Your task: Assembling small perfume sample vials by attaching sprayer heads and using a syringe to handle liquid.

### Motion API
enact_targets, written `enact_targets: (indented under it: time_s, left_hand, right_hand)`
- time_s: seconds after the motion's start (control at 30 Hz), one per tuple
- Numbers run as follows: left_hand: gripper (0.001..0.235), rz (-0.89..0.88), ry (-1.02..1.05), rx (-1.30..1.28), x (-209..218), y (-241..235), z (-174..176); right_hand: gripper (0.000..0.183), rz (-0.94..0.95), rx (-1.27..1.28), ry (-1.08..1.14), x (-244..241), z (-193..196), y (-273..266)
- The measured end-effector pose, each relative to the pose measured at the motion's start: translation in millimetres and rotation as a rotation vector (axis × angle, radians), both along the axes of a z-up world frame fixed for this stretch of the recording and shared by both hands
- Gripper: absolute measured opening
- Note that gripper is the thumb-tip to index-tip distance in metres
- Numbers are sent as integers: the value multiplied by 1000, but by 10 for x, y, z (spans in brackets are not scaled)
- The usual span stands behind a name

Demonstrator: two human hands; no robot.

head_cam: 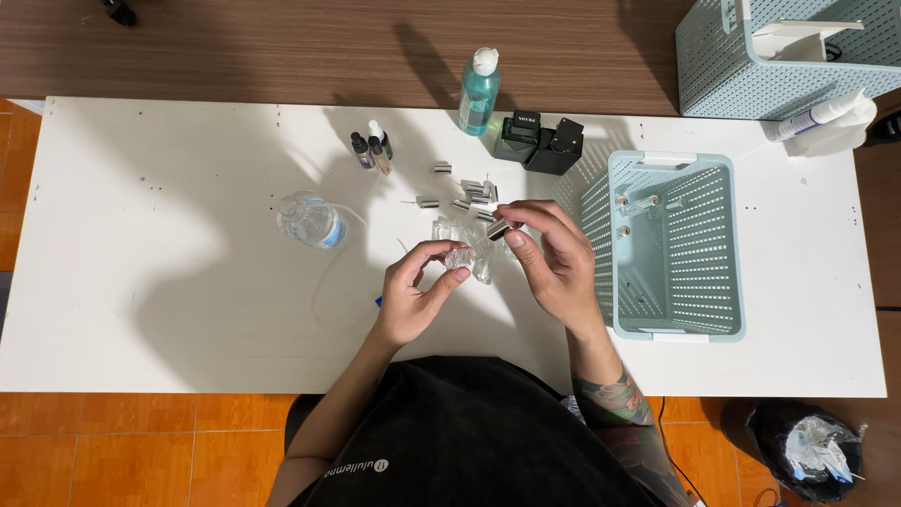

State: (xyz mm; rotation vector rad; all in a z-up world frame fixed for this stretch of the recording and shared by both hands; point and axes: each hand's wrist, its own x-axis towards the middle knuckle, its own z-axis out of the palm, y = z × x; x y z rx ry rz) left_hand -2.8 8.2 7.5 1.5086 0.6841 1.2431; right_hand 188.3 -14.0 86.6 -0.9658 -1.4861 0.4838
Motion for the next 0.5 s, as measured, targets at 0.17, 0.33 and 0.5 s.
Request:
enact_targets:
  time_s: [0.17, 0.33, 0.5]
  left_hand:
    - [29, 5, -5, -3, 12, 2, 11]
    - [29, -3, 0, -1, 10, 11, 48]
    - [29, 4, -2, 2, 28, 9, 32]
  right_hand:
    - [20, 10, 7, -12, -7, -54, 0]
    - [17, 45, 34, -28, -36, -76, 8]
    - [17, 15, 85, -26, 27, -104, 2]
